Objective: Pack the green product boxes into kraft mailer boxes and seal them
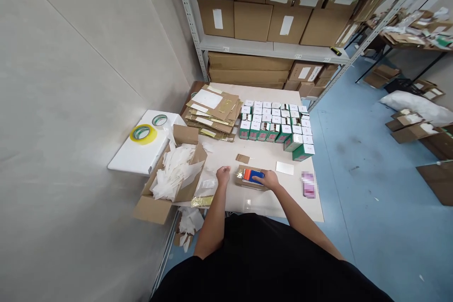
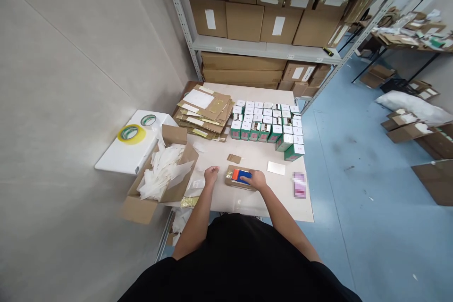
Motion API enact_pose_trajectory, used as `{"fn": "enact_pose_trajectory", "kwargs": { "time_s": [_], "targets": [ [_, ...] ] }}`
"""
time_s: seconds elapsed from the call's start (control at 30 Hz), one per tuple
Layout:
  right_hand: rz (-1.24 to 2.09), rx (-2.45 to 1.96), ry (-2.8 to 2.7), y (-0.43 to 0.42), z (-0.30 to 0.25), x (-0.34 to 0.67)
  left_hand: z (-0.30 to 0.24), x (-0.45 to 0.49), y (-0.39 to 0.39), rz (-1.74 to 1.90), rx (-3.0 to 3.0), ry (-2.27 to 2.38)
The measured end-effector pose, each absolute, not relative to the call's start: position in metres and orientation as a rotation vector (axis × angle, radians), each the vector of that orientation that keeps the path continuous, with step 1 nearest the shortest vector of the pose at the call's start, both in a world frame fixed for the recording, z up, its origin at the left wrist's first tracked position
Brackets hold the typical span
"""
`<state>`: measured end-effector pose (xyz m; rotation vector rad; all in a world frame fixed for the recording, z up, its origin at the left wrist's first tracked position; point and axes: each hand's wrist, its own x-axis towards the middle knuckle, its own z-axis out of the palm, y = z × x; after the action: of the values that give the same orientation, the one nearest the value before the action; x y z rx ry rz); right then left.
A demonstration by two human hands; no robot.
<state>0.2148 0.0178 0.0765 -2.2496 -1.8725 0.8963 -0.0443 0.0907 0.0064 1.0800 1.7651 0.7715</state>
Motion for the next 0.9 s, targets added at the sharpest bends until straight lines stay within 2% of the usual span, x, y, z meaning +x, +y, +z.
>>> {"fn": "enact_pose_trajectory", "kwargs": {
  "time_s": [0.37, 0.7, 0.9],
  "targets": [
    [0.912, -2.329, -1.885, 0.024, 0.078, 0.206, -0.044, -0.037, 0.085, 0.647, 0.779, 1.695],
    [0.91, -2.341, -1.877, 0.028, 0.081, 0.204, -0.054, -0.011, 0.07, 0.588, 0.559, 1.616],
    [0.931, -2.357, -1.859, 0.03, 0.081, 0.205, -0.049, -0.025, 0.057, 0.633, 0.936, 1.755]
  ]
}}
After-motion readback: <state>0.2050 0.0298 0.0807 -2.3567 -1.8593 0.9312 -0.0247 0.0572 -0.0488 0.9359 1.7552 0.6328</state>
